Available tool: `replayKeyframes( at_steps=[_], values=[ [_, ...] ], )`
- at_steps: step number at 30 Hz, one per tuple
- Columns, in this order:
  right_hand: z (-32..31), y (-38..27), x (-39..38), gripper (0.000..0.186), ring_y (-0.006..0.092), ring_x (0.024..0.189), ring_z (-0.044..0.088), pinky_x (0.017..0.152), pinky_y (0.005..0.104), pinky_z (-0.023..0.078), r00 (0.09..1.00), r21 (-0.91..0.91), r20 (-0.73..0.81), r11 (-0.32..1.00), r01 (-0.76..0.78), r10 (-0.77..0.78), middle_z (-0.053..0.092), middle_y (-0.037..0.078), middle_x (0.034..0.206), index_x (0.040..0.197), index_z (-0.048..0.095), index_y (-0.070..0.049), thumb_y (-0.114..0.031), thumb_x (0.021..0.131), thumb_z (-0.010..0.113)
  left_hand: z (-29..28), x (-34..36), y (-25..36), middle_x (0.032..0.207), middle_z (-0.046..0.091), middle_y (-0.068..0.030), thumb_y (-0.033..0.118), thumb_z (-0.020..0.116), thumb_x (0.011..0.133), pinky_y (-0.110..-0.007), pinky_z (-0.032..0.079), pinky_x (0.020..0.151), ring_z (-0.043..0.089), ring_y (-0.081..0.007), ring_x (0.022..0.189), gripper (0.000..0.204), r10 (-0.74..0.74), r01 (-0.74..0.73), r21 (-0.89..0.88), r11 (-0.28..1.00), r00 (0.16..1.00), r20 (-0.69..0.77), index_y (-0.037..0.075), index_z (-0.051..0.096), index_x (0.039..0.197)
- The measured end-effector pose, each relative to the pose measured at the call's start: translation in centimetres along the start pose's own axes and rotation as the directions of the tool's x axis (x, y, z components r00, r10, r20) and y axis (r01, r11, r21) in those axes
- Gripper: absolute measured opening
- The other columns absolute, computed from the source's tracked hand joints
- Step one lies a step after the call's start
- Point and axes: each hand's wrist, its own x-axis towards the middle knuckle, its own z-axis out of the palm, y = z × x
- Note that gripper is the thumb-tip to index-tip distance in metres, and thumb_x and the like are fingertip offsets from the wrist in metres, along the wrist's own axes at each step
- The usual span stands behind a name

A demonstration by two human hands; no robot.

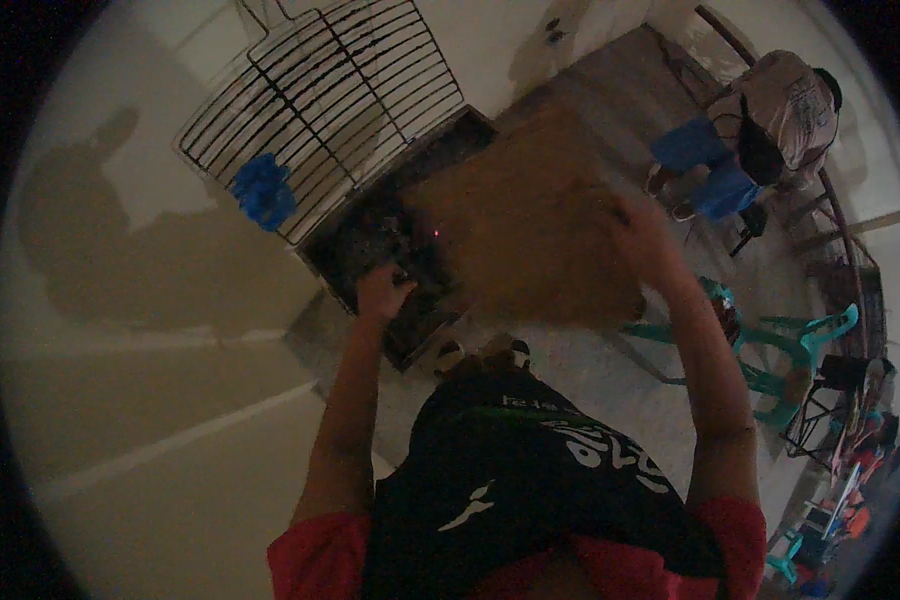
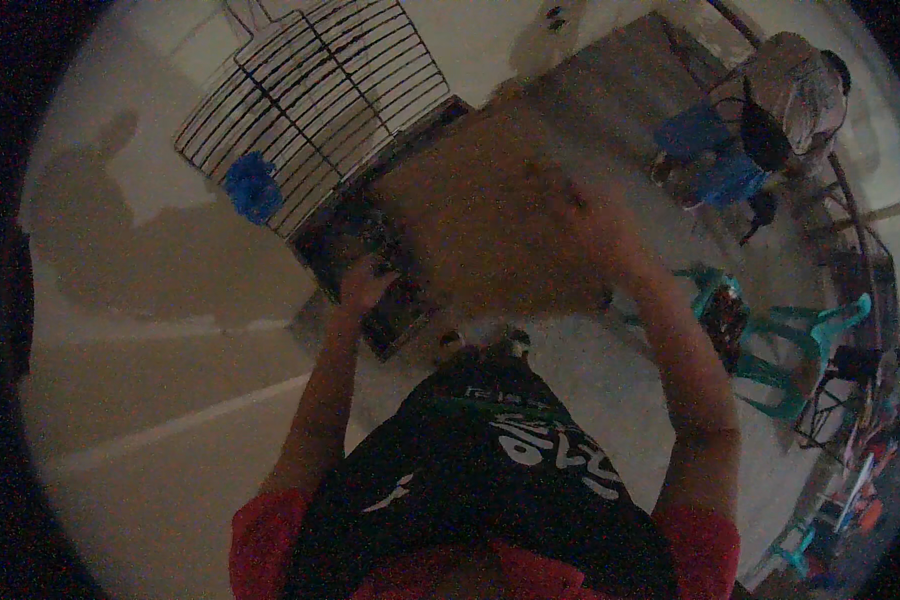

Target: The person fans a charcoal grill by hand with a piece of cardboard to keep the embers hot while turning a piece of coal over with their other hand.

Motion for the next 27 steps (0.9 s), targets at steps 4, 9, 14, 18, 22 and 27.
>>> replayKeyframes(
  at_steps=[4,9,14,18,22,27],
  values=[
    [-1.9,-0.1,0.7,0.025,0.0366,0.073,0.053,0.06,0.0365,0.041,0.997,-0.096,-0.078,0.995,-0.03,0.023,0.054,0.022,0.077,0.09,0.052,0.001,-0.019,0.074,0.054,1.3,0.0,-0.8,0.09,0.056,-0.0136,0.034,0.061,0.065,-0.038,0.039,0.077,0.052,-0.0273,0.087,0.042,-0.051,0.052,0.147,0.988,0.999,-0.011,0.007,0.055,0.097],
    [-1.7,1.2,0.0,0.025,0.0363,0.074,0.053,0.06,0.0368,0.041,1.0,-0.005,-0.012,1.0,0.01,-0.01,0.054,0.023,0.077,0.089,0.052,0.002,-0.017,0.073,0.053,0.9,0.4,-0.1,0.088,0.057,-0.013,0.032,0.063,0.064,-0.038,0.038,0.077,0.052,-0.0282,0.086,0.037,-0.055,0.043,0.113,0.993,0.993,0.104,0.007,0.058,0.091],
    [-2.5,0.7,-0.1,0.024,0.0352,0.074,0.054,0.06,0.0366,0.041,0.997,-0.024,-0.05,0.998,-0.061,0.06,0.053,0.024,0.078,0.089,0.051,0.003,-0.015,0.074,0.049,2.0,-0.4,-1.9,0.085,0.058,-0.0132,0.03,0.063,0.065,-0.037,0.04,0.074,0.054,-0.0302,0.082,0.032,0.046,-0.05,0.104,0.993,0.998,0.039,0.007,0.06,0.087],
    [-2.8,2.7,0.5,0.027,0.031,0.074,0.057,0.063,0.0347,0.042,0.99,-0.158,0.017,0.978,-0.134,0.139,0.056,0.022,0.08,0.091,0.052,0.003,-0.017,0.074,0.05,0.7,-0.8,-1.6,0.082,0.058,-0.0135,0.026,0.063,0.065,-0.037,0.042,0.071,0.055,-0.03,0.078,0.029,0.045,-0.046,-0.067,0.997,0.999,-0.01,0.007,0.061,0.086],
    [-3.3,2.7,-0.3,0.028,0.0368,0.077,0.054,0.066,0.0378,0.043,0.97,-0.099,-0.123,0.97,-0.223,0.211,0.056,0.021,0.083,0.097,0.051,-0.001,-0.019,0.075,0.051,-2.6,0.4,0.7,0.08,0.058,-0.0135,0.02,0.064,0.065,-0.037,0.043,0.068,0.056,-0.0289,0.076,0.023,-0.035,0.033,-0.025,0.999,0.997,-0.075,0.007,0.061,0.084],
    [-2.8,5.2,-0.4,0.029,0.0322,0.069,0.056,0.06,0.0379,0.042,0.996,-0.057,-0.076,0.997,-0.051,0.047,0.056,0.021,0.079,0.094,0.051,0.0,-0.02,0.073,0.053,-5.9,3.1,5.2,0.077,0.058,-0.011,0.017,0.064,0.063,-0.037,0.043,0.068,0.054,-0.0278,0.075,0.022,0.315,-0.328,-0.001,0.945,0.909,-0.271,0.007,0.061,0.082]
  ],
)
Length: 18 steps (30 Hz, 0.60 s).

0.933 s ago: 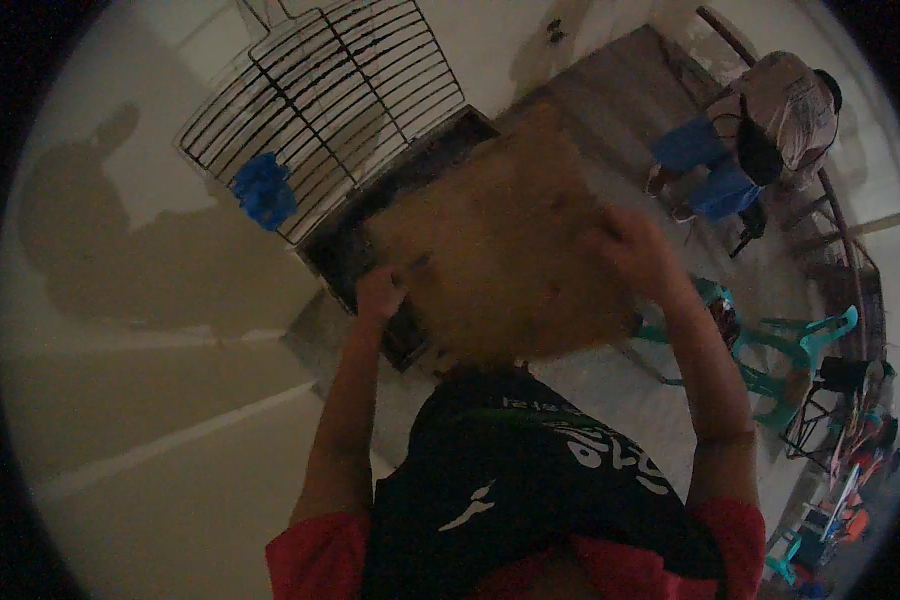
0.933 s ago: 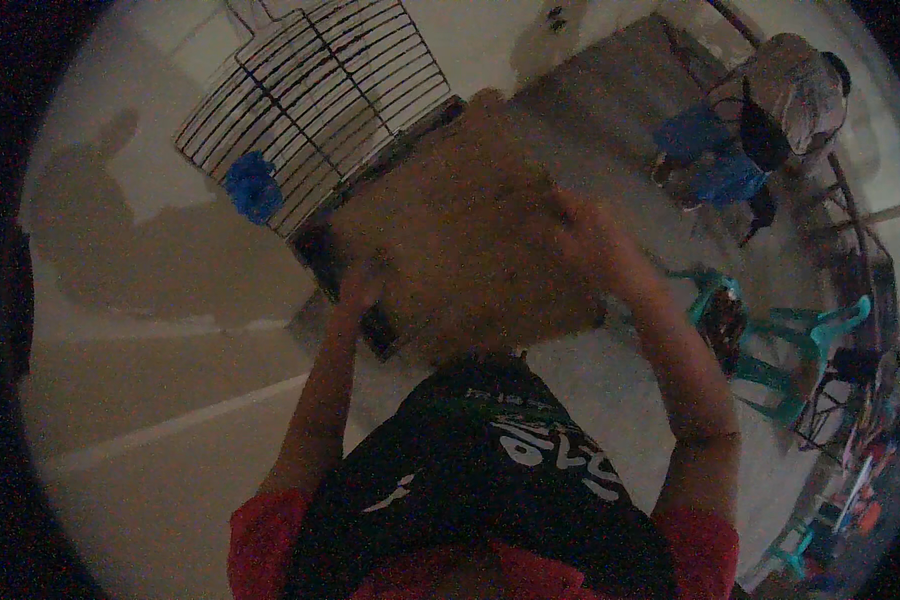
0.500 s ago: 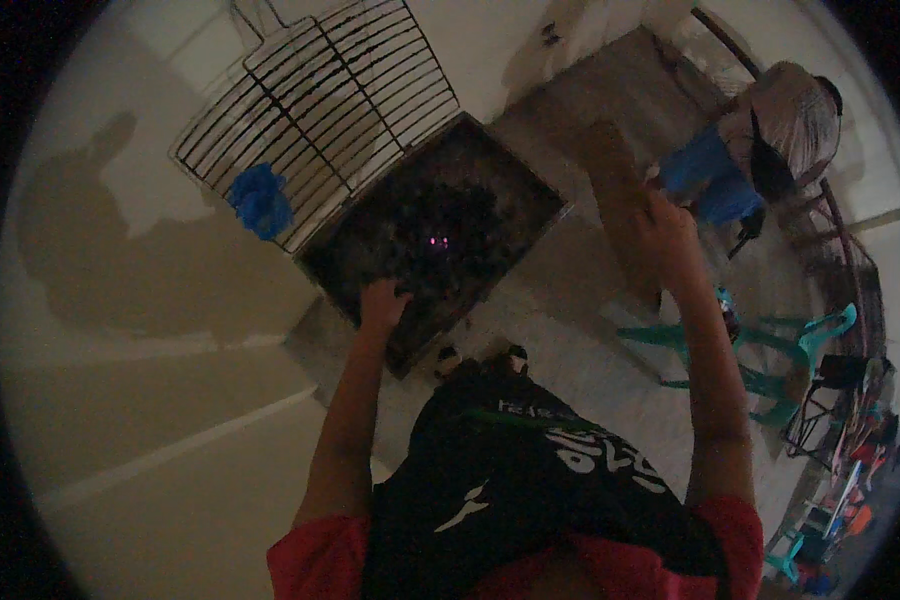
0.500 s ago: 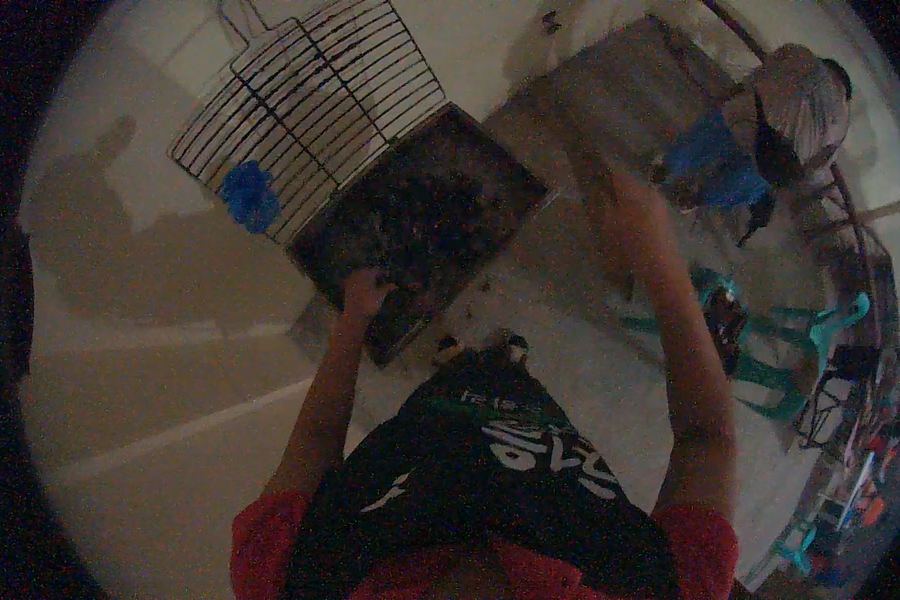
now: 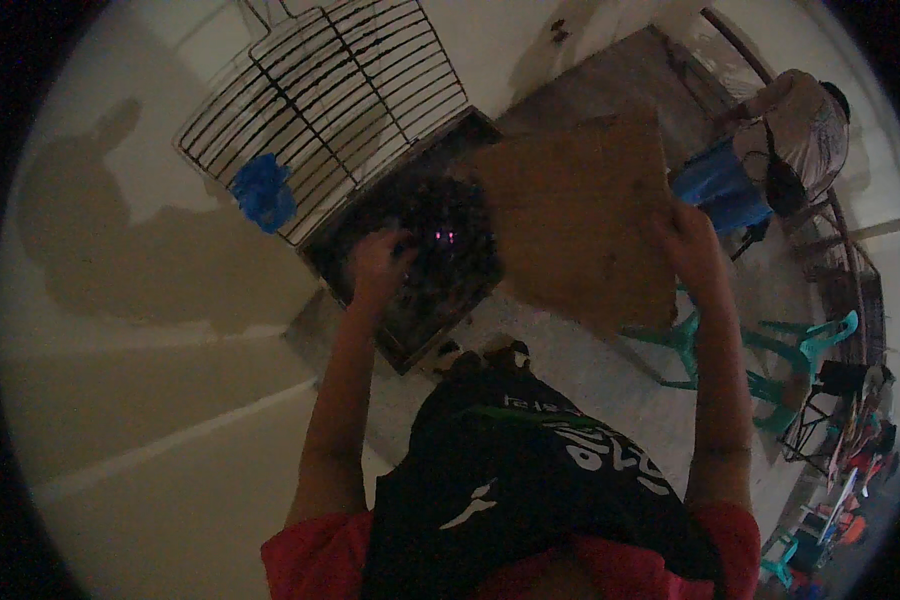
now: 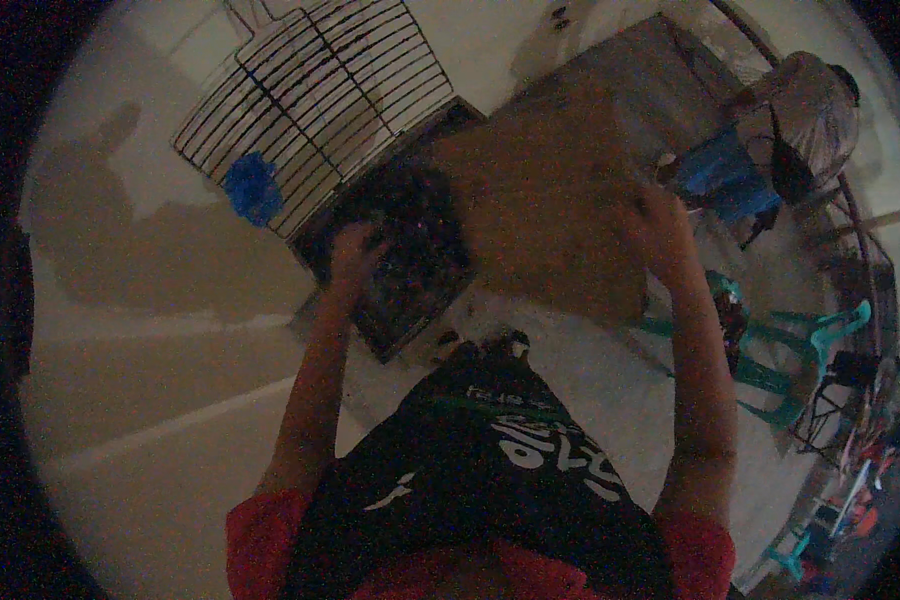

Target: The person fans a charcoal grill by hand with a piece of cardboard to keep the embers hot while turning a piece of coal over with their other hand.

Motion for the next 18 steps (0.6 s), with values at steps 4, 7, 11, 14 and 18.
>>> replayKeyframes(
  at_steps=[4,7,11,14,18],
  values=[
    [-0.6,-1.6,0.3,0.027,0.0275,0.069,0.058,0.059,0.0364,0.042,0.99,-0.018,-0.043,0.991,-0.132,0.131,0.057,0.02,0.077,0.089,0.052,0.002,-0.019,0.072,0.053,3.1,2.9,1.2,0.083,0.056,-0.0078,0.016,0.065,0.061,-0.037,0.04,0.074,0.051,-0.0258,0.083,0.026,0.105,-0.107,0.004,0.994,0.979,0.178,0.009,0.06,0.085],
    [-2.1,-0.3,-0.2,0.029,0.0235,0.075,0.057,0.063,0.0327,0.042,0.979,-0.071,-0.028,0.976,-0.204,0.202,0.058,0.016,0.08,0.095,0.053,0.0,-0.02,0.074,0.053,4.4,4.0,2.9,0.089,0.055,-0.0066,0.015,0.066,0.06,-0.037,0.037,0.078,0.048,-0.0256,0.09,0.028,0.178,-0.195,0.09,0.977,0.969,0.171,0.01,0.059,0.086],
    [-2.9,-0.8,-0.7,0.029,0.0205,0.073,0.056,0.063,0.0322,0.042,0.971,-0.029,-0.134,0.979,-0.204,0.198,0.058,0.016,0.078,0.094,0.053,0.0,-0.02,0.074,0.054,4.7,4.0,2.3,0.089,0.055,-0.007,0.014,0.065,0.061,-0.038,0.037,0.078,0.048,-0.0264,0.089,0.028,0.126,-0.126,-0.004,0.992,0.989,0.081,0.009,0.058,0.088],
    [-2.9,-1.5,-1.7,0.028,0.018,0.071,0.055,0.063,0.0319,0.042,0.975,0.101,-0.074,0.974,-0.203,0.211,0.058,0.016,0.076,0.093,0.053,0.001,-0.019,0.073,0.054,3.1,3.4,-0.9,0.089,0.055,-0.0086,0.015,0.064,0.063,-0.037,0.037,0.079,0.049,-0.0265,0.088,0.027,0.01,-0.013,-0.057,0.998,0.998,-0.06,0.009,0.058,0.089],
    [-1.7,-2.1,-2.2,0.029,0.0162,0.073,0.055,0.064,0.0313,0.042,0.957,0.213,0.244,0.955,-0.208,0.154,0.059,0.013,0.077,0.092,0.054,0.002,-0.019,0.073,0.055,0.5,2.7,-6.6,0.091,0.056,-0.012,0.016,0.062,0.067,-0.037,0.039,0.078,0.052,-0.0285,0.087,0.026,-0.288,0.284,-0.084,0.955,0.957,-0.038,0.006,0.057,0.09]
  ],
)
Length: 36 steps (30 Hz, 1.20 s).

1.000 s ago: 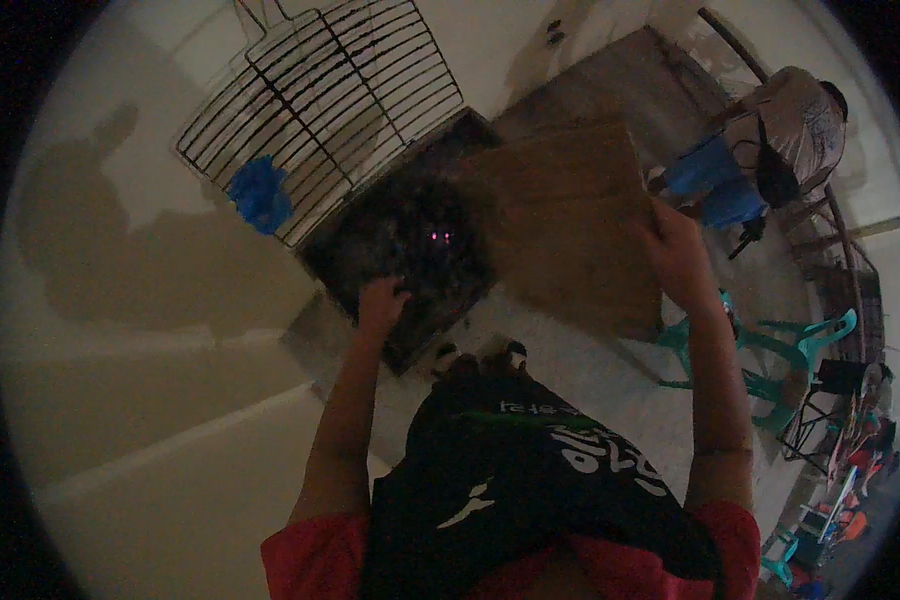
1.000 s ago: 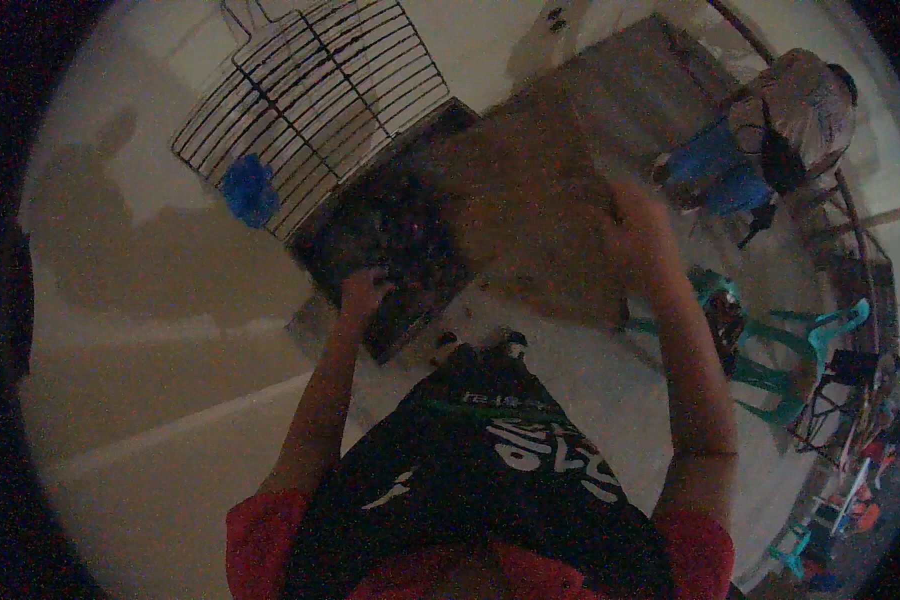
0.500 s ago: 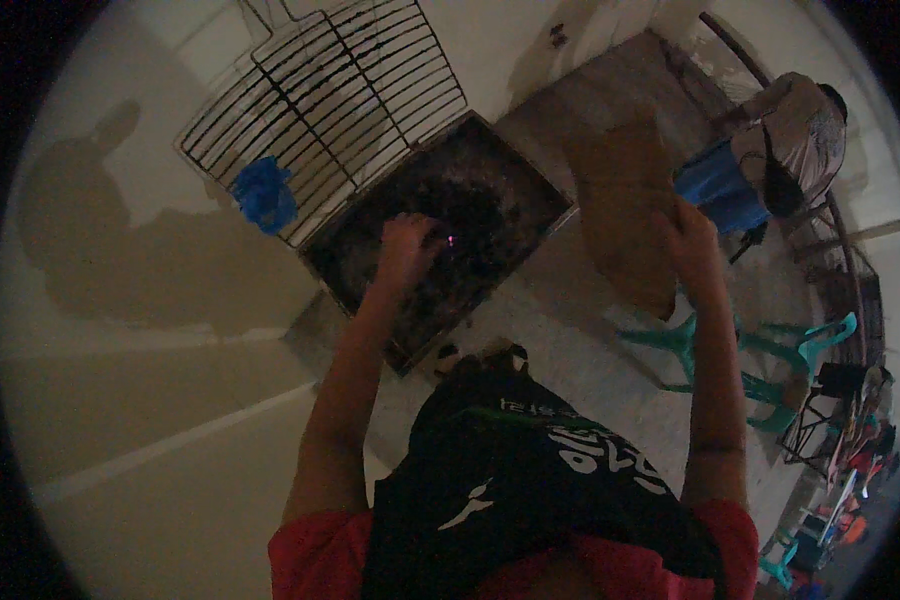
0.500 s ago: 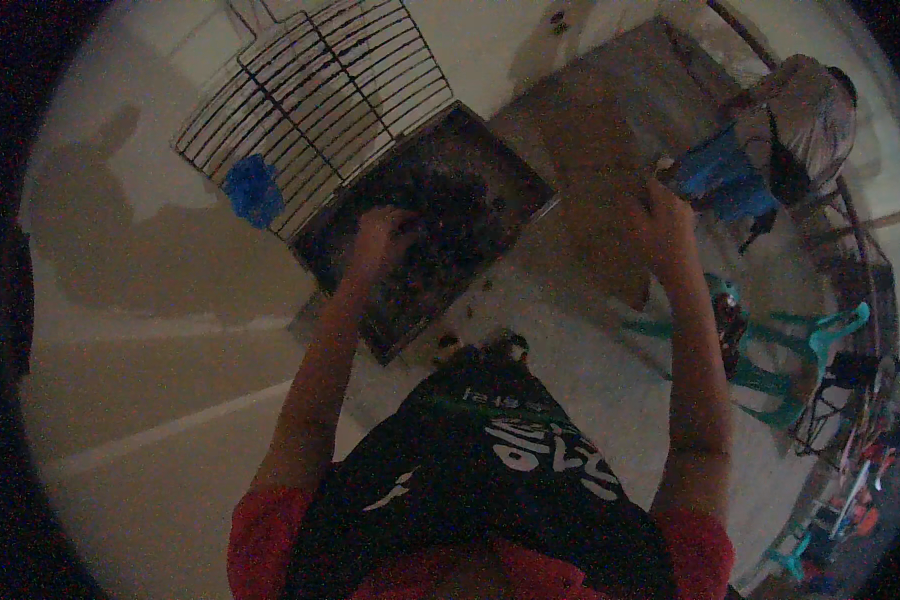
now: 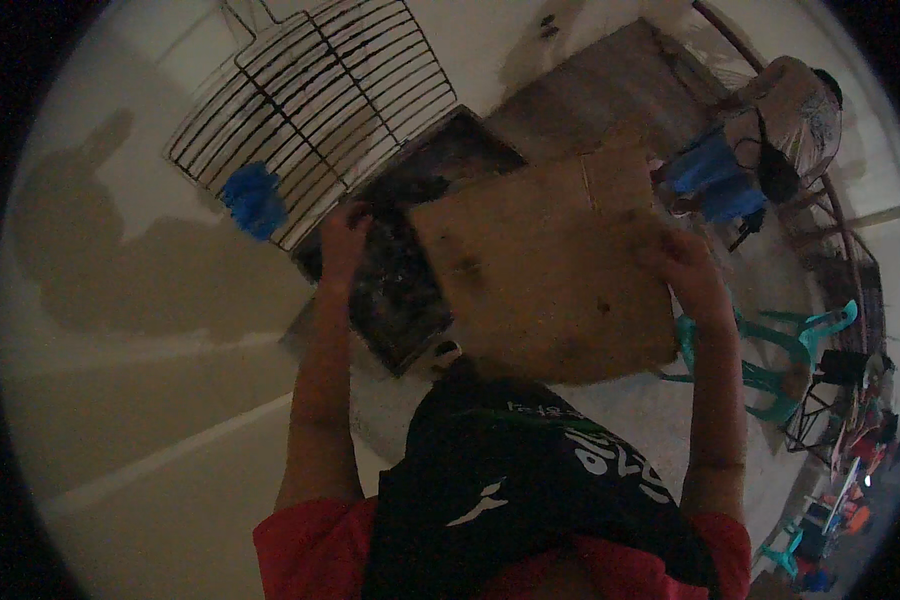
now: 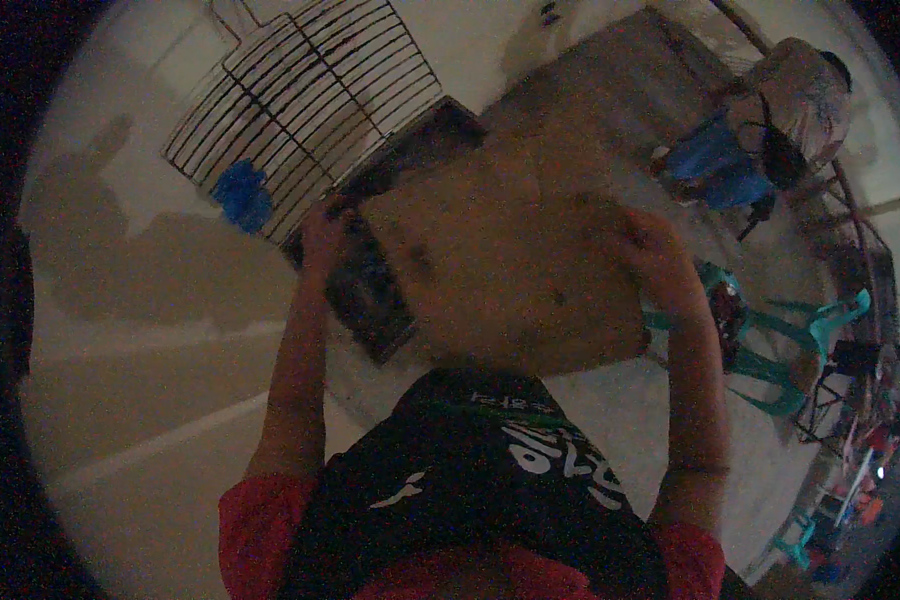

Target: The person fans a charcoal grill by hand with a piece of cardboard to keep the embers hot while turning a piece of coal over with their other hand.

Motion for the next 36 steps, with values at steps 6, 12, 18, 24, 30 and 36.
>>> replayKeyframes(
  at_steps=[6,12,18,24,30,36],
  values=[
    [1.4,-1.1,1.7,0.029,0.015,0.073,0.055,0.066,0.0312,0.042,0.988,-0.187,-0.136,0.981,0.049,-0.075,0.06,0.009,0.079,0.093,0.054,0.002,-0.017,0.072,0.056,-0.6,-3.4,-4.7,0.088,0.058,-0.0151,0.018,0.062,0.066,-0.038,0.043,0.073,0.055,-0.0315,0.082,0.03,-0.117,0.086,0.125,0.988,0.957,0.267,0.004,0.057,0.093],
    [3.5,-2.1,3.3,0.032,0.0141,0.076,0.054,0.068,0.0298,0.042,0.996,-0.274,0.011,0.957,0.091,-0.092,0.06,0.01,0.082,0.098,0.053,0.001,-0.018,0.073,0.055,1.3,-7.8,-3.4,0.086,0.058,-0.0153,0.023,0.064,0.063,-0.039,0.043,0.069,0.055,-0.0316,0.079,0.033,-0.104,0.098,0.037,0.995,0.876,0.471,0.003,0.057,0.088],
    [2.3,-4.8,3.1,0.032,0.0124,0.079,0.053,0.071,0.028,0.041,1.0,0.022,0.023,1.0,-0.004,0.003,0.059,0.009,0.085,0.099,0.053,0.0,-0.019,0.073,0.057,4.1,-10.1,-4.0,0.087,0.057,-0.0137,0.026,0.065,0.063,-0.038,0.043,0.069,0.054,-0.0307,0.082,0.035,-0.153,0.111,0.137,0.984,0.926,0.346,0.006,0.057,0.089],
    [2.3,-0.9,4.1,0.031,0.0127,0.083,0.052,0.074,0.0278,0.041,1.0,-0.223,0.016,0.975,0.008,-0.004,0.059,0.007,0.091,0.1,0.054,-0.001,-0.02,0.075,0.056,4.3,-9.9,-2.8,0.088,0.055,-0.0136,0.027,0.065,0.063,-0.038,0.043,0.069,0.053,-0.0294,0.082,0.034,-0.175,0.096,0.235,0.967,0.923,0.342,0.007,0.056,0.09],
    [1.2,1.1,3.7,0.03,0.0204,0.078,0.057,0.067,0.0326,0.043,0.994,-0.072,-0.085,0.996,0.056,-0.062,0.06,0.015,0.084,0.097,0.053,0.0,-0.019,0.073,0.052,3.7,-8.8,0.2,0.082,0.057,-0.0132,0.02,0.064,0.065,-0.038,0.044,0.065,0.055,-0.0302,0.074,0.028,0.042,-0.04,-0.014,0.999,0.989,0.145,0.006,0.056,0.088],
    [2.0,0.2,3.2,0.03,0.0196,0.081,0.056,0.069,0.0323,0.042,0.991,-0.239,-0.131,0.971,0.002,-0.035,0.059,0.015,0.088,0.096,0.053,0.0,-0.021,0.074,0.053,5.8,-7.7,1.3,0.083,0.057,-0.0127,0.012,0.064,0.065,-0.035,0.045,0.064,0.056,-0.0287,0.074,0.023,0.049,-0.048,-0.041,0.998,0.999,0.017,0.004,0.056,0.086]
  ],
)
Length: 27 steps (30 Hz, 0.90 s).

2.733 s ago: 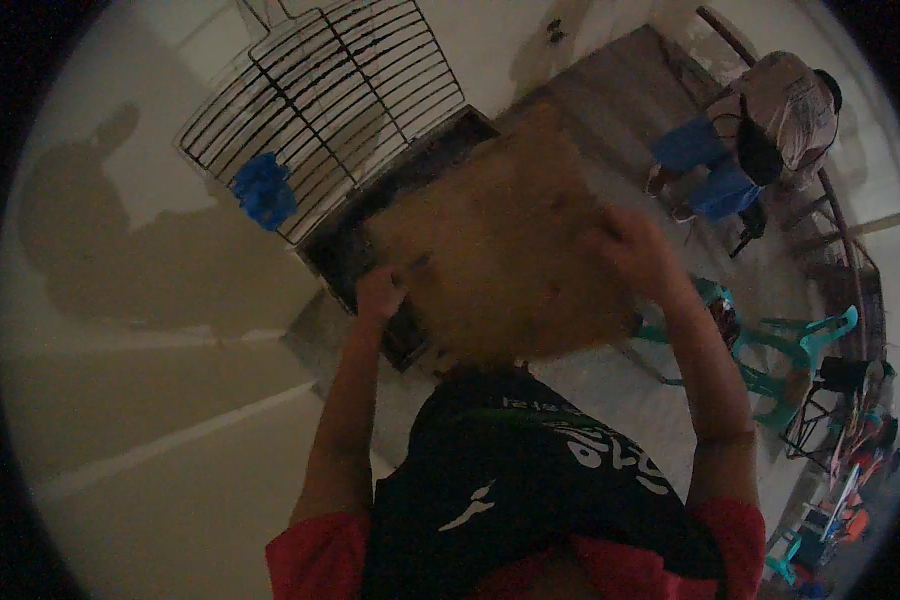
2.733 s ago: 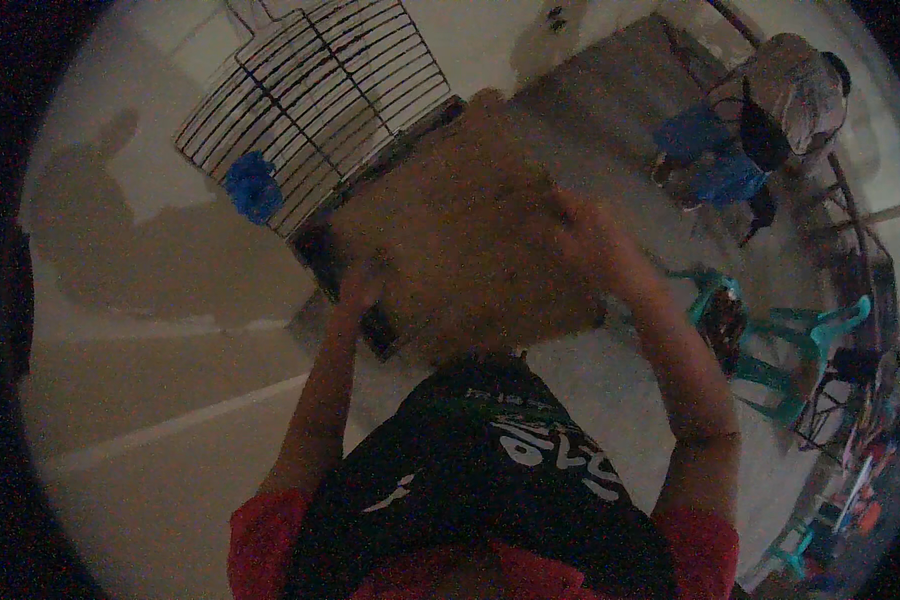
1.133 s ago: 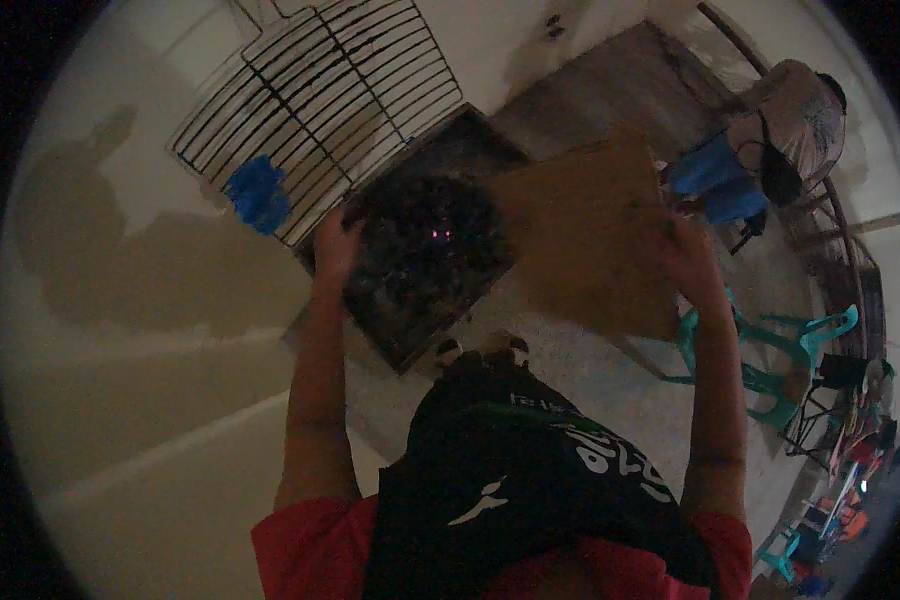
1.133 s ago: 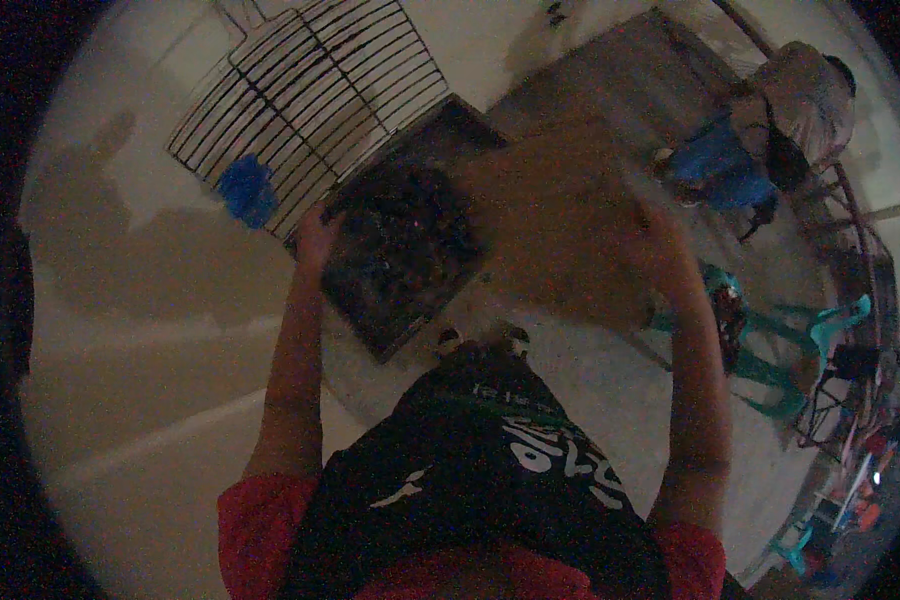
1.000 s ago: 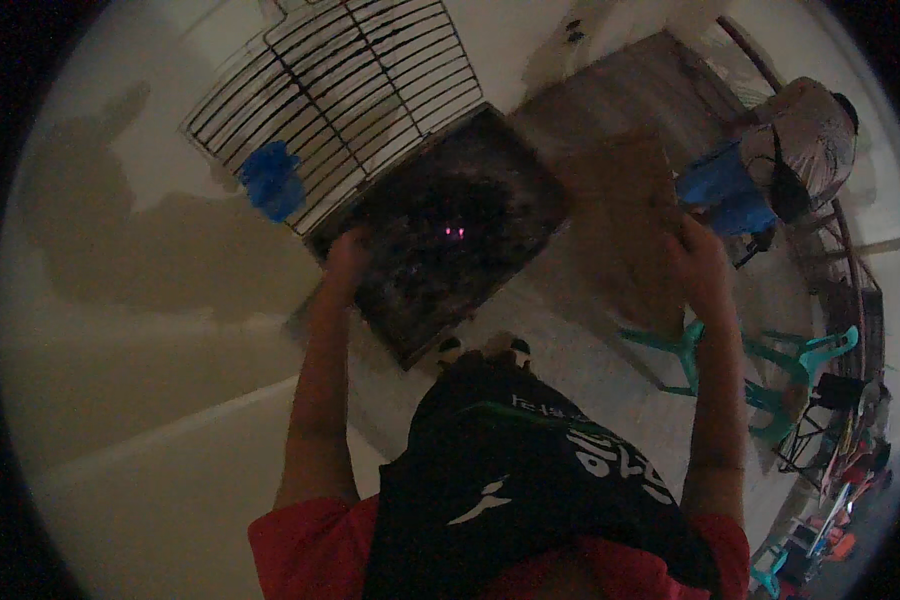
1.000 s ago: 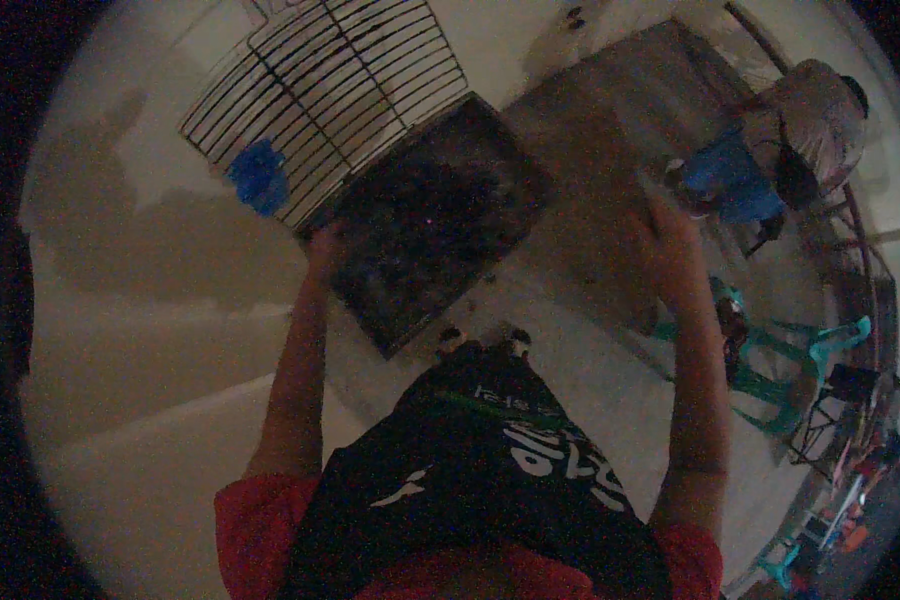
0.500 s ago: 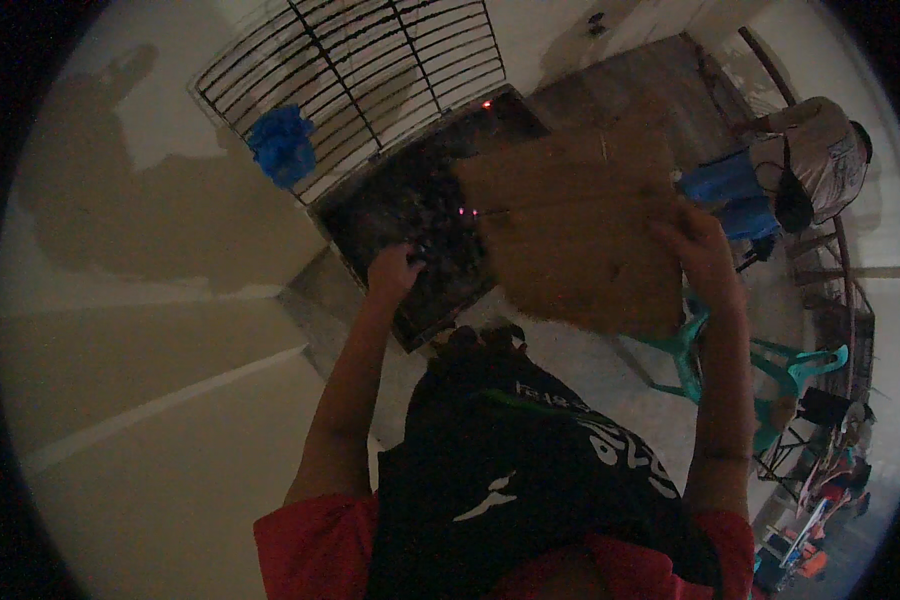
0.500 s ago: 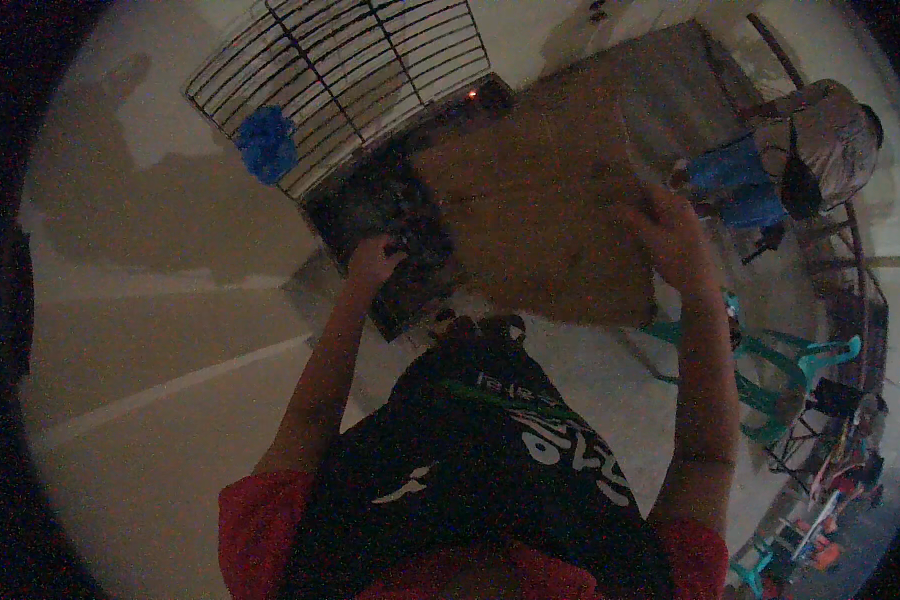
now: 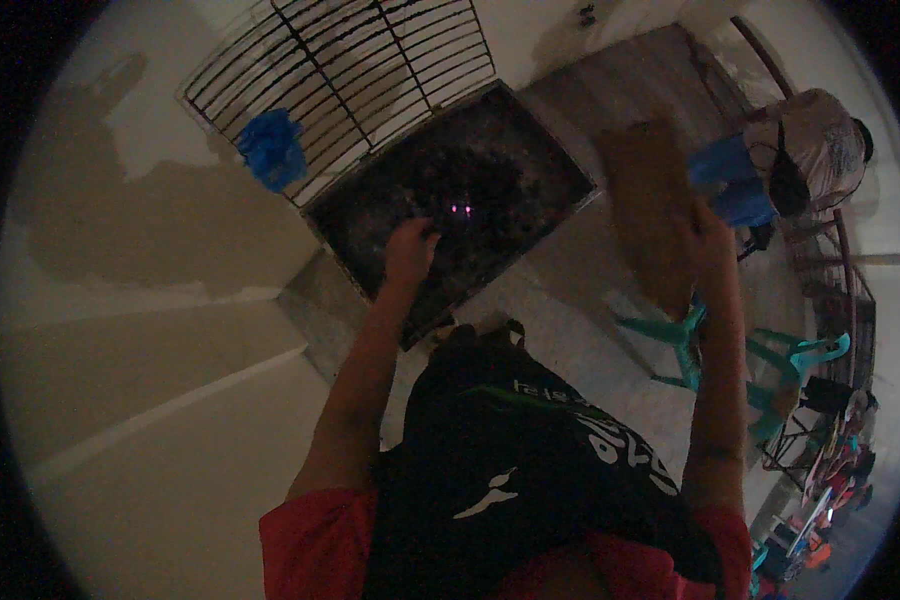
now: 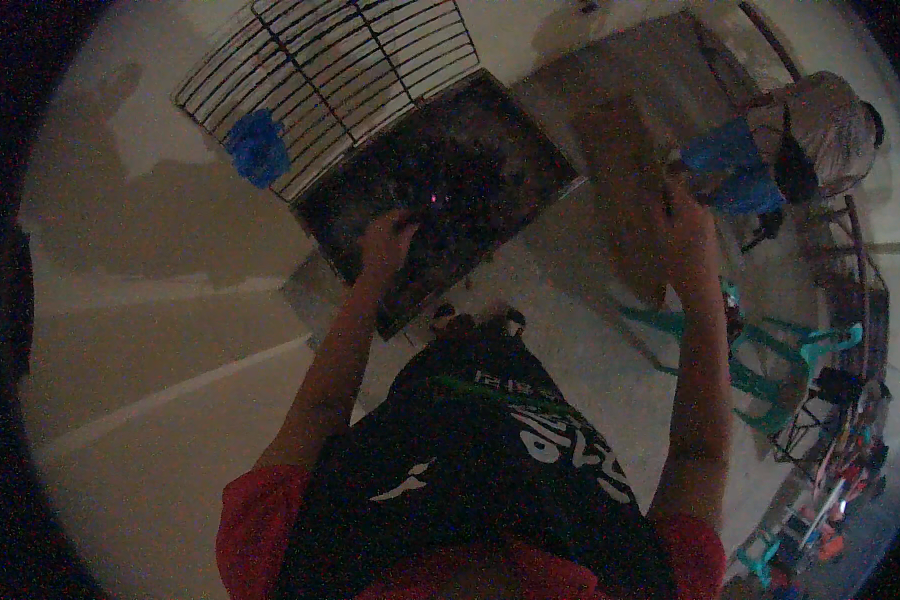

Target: The person fans a charcoal grill by hand with a piece of cardboard to keep the embers hot while turning a piece of coal over with their other hand.

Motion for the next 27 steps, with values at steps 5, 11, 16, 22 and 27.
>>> replayKeyframes(
  at_steps=[5,11,16,22,27],
  values=[
    [-0.3,-0.3,-1.0,0.031,0.0268,0.081,0.056,0.069,0.0336,0.041,0.989,0.085,0.148,0.996,-0.029,0.016,0.057,0.018,0.087,0.095,0.052,0.0,-0.022,0.074,0.054,1.0,-1.0,-1.1,0.082,0.058,-0.0125,0.012,0.063,0.066,-0.036,0.044,0.066,0.055,-0.0294,0.075,0.022,-0.181,0.186,-0.131,0.974,0.982,0.049,0.005,0.057,0.086],
    [-0.3,1.1,0.0,0.034,0.0264,0.081,0.056,0.069,0.0349,0.043,1.0,-0.042,-0.009,0.999,0.023,-0.023,0.058,0.018,0.085,0.1,0.051,0.0,-0.022,0.073,0.053,-2.3,-2.2,-1.2,0.092,0.056,-0.013,0.019,0.062,0.066,-0.037,0.044,0.069,0.054,-0.0295,0.082,0.029,-0.177,0.141,0.151,0.978,0.948,0.263,0.007,0.055,0.092],
    [-0.2,-1.6,-0.2,0.033,0.0228,0.082,0.057,0.069,0.0297,0.042,0.943,0.067,0.326,0.997,0.046,-0.065,0.058,0.018,0.086,0.1,0.052,-0.001,-0.02,0.073,0.053,-1.7,-4.4,-1.1,0.097,0.052,-0.0152,0.023,0.062,0.066,-0.04,0.044,0.07,0.052,-0.0303,0.086,0.036,-0.034,-0.051,0.201,0.978,0.917,0.397,0.009,0.052,0.098],
    [-0.5,-1.7,-0.2,0.028,0.021,0.078,0.057,0.066,0.0317,0.042,0.996,-0.032,0.09,0.999,0.027,-0.024,0.058,0.017,0.08,0.092,0.053,0.001,-0.018,0.071,0.054,-1.2,-4.2,0.3,0.093,0.05,-0.0164,0.017,0.059,0.065,-0.04,0.044,0.07,0.052,-0.0317,0.085,0.03,-0.03,-0.11,0.302,0.947,0.906,0.422,0.008,0.053,0.093],
    [-0.3,-1.4,-0.1,0.026,0.0225,0.071,0.057,0.06,0.0342,0.041,0.984,-0.006,0.119,0.991,0.136,-0.135,0.055,0.019,0.074,0.089,0.052,0.001,-0.02,0.073,0.053,-0.6,-4.9,-1.2,0.091,0.05,-0.0161,0.015,0.058,0.065,-0.039,0.044,0.069,0.052,-0.0325,0.082,0.027,0.135,-0.227,0.257,0.939,0.935,0.329,0.006,0.053,0.09]
  ],
)
